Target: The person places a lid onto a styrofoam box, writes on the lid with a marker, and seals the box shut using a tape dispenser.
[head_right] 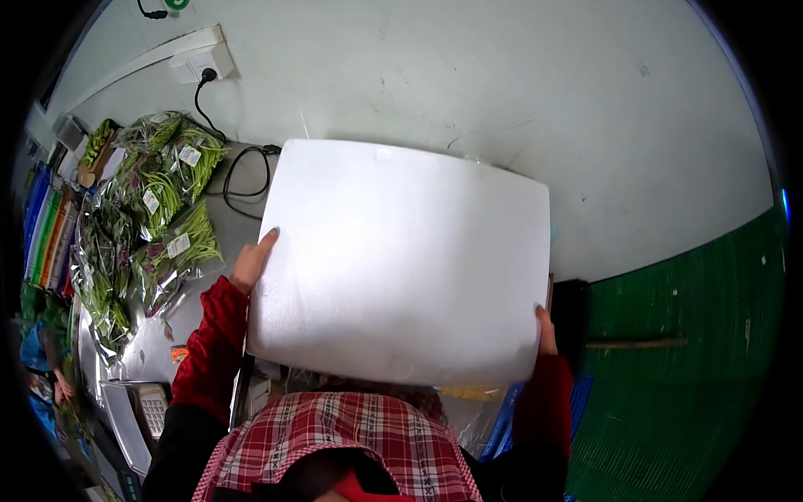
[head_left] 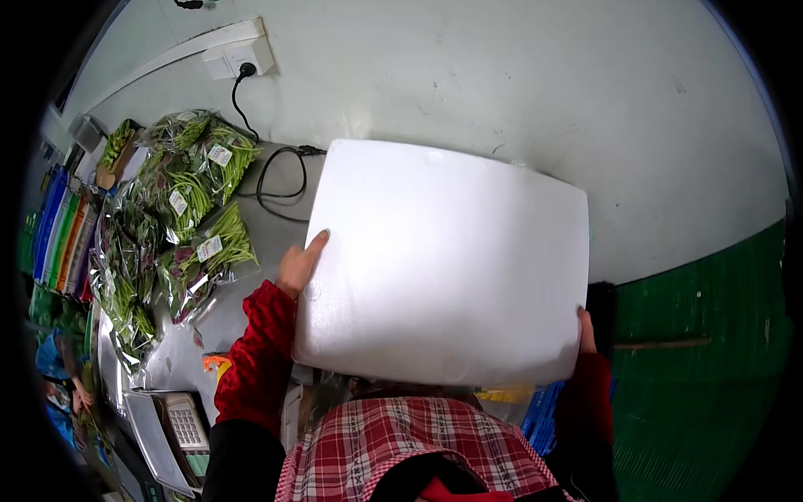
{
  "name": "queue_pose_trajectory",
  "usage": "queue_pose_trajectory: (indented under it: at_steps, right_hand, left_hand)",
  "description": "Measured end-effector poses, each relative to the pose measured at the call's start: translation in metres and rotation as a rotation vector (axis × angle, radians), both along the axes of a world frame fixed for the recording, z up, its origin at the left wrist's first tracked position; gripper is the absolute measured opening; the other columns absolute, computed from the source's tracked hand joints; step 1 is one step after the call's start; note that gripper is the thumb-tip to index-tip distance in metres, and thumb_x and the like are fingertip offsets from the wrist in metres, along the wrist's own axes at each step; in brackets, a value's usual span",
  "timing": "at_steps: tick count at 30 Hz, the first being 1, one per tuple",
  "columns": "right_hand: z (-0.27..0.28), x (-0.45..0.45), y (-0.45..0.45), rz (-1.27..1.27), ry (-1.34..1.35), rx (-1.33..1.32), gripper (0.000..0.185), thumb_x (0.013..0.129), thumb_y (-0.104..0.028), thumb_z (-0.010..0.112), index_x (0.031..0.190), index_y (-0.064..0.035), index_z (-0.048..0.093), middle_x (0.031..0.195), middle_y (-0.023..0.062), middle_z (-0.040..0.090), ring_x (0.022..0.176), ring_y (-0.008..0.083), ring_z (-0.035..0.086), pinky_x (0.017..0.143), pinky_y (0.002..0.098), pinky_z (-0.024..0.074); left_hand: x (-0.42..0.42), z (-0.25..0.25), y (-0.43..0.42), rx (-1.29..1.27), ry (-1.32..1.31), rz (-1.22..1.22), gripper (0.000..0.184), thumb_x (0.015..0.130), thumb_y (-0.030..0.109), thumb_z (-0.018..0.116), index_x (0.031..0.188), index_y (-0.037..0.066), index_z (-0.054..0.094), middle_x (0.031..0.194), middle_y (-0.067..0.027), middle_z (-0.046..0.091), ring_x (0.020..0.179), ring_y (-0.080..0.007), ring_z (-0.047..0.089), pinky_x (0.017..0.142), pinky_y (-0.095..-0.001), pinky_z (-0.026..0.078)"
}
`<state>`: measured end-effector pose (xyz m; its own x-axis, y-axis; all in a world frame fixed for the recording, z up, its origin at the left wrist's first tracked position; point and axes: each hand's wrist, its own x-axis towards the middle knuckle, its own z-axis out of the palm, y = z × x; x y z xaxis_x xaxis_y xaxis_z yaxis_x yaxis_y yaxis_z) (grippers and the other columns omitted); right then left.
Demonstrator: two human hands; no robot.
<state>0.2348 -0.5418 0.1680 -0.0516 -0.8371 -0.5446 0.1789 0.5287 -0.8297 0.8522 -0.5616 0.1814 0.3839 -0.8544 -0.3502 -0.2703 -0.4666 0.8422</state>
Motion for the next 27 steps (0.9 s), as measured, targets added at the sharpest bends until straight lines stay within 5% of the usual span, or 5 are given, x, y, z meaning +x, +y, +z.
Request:
queue_pose_trajectory:
  at_steps: [6, 10, 13, 18, 27]
  right_hand:
    - [0.000, 0.013, -0.011, 0.014, -0.026, -0.009, 0.072, 0.089, -0.062, 0.046, 0.136, -0.0072, 0.051, 0.126, 0.0127, 0.060, 0.109, 0.0271, 0.058, 0.092, 0.0379, 0.0485]
    - [0.023, 0.037, 0.029, -0.110, -0.086, 0.070, 0.071, 0.089, -0.059, 0.049, 0.138, -0.0063, 0.050, 0.124, 0.0145, 0.061, 0.109, 0.0279, 0.059, 0.095, 0.0380, 0.0477]
    - [0.032, 0.057, 0.077, -0.182, -0.060, 0.052, 0.072, 0.088, -0.058, 0.053, 0.137, -0.0055, 0.050, 0.122, 0.0155, 0.062, 0.107, 0.0273, 0.060, 0.095, 0.0384, 0.0473]
    - [0.009, 0.067, 0.070, -0.271, 0.090, 0.066, 0.076, 0.078, -0.059, 0.066, 0.128, -0.0014, 0.057, 0.111, 0.0144, 0.066, 0.097, 0.0256, 0.064, 0.087, 0.0346, 0.0501]
    - [-0.029, 0.021, 0.030, -0.070, 0.191, -0.025, 0.077, 0.073, -0.066, 0.062, 0.105, 0.0032, 0.072, 0.102, 0.0202, 0.069, 0.093, 0.0290, 0.065, 0.087, 0.0364, 0.0483]
  left_hand:
    - [-0.005, 0.040, -0.034, 0.155, 0.123, -0.100, 0.081, 0.084, 0.064, 0.057, 0.099, -0.014, 0.068, 0.093, -0.0214, 0.071, 0.089, -0.0266, 0.067, 0.083, -0.0345, 0.049]
    - [0.017, -0.019, -0.040, 0.027, 0.171, -0.125, 0.079, 0.085, 0.063, 0.057, 0.103, -0.013, 0.068, 0.092, -0.0172, 0.071, 0.085, -0.0220, 0.067, 0.082, -0.0321, 0.049]
    - [0.014, -0.002, -0.042, 0.021, 0.795, -0.227, 0.062, 0.099, 0.048, 0.048, 0.121, -0.008, 0.060, 0.111, -0.0123, 0.067, 0.097, -0.0179, 0.062, 0.087, -0.0296, 0.049]
    - [0.015, -0.004, -0.060, 0.006, 1.016, -0.511, 0.062, 0.103, 0.046, 0.035, 0.139, -0.004, 0.042, 0.133, -0.0172, 0.055, 0.116, -0.0280, 0.056, 0.101, -0.0382, 0.044]
    - [-0.008, -0.012, -0.042, -0.016, 0.806, -0.451, 0.068, 0.100, 0.053, 0.035, 0.141, -0.001, 0.040, 0.134, -0.0160, 0.052, 0.116, -0.0303, 0.053, 0.099, -0.0426, 0.043]
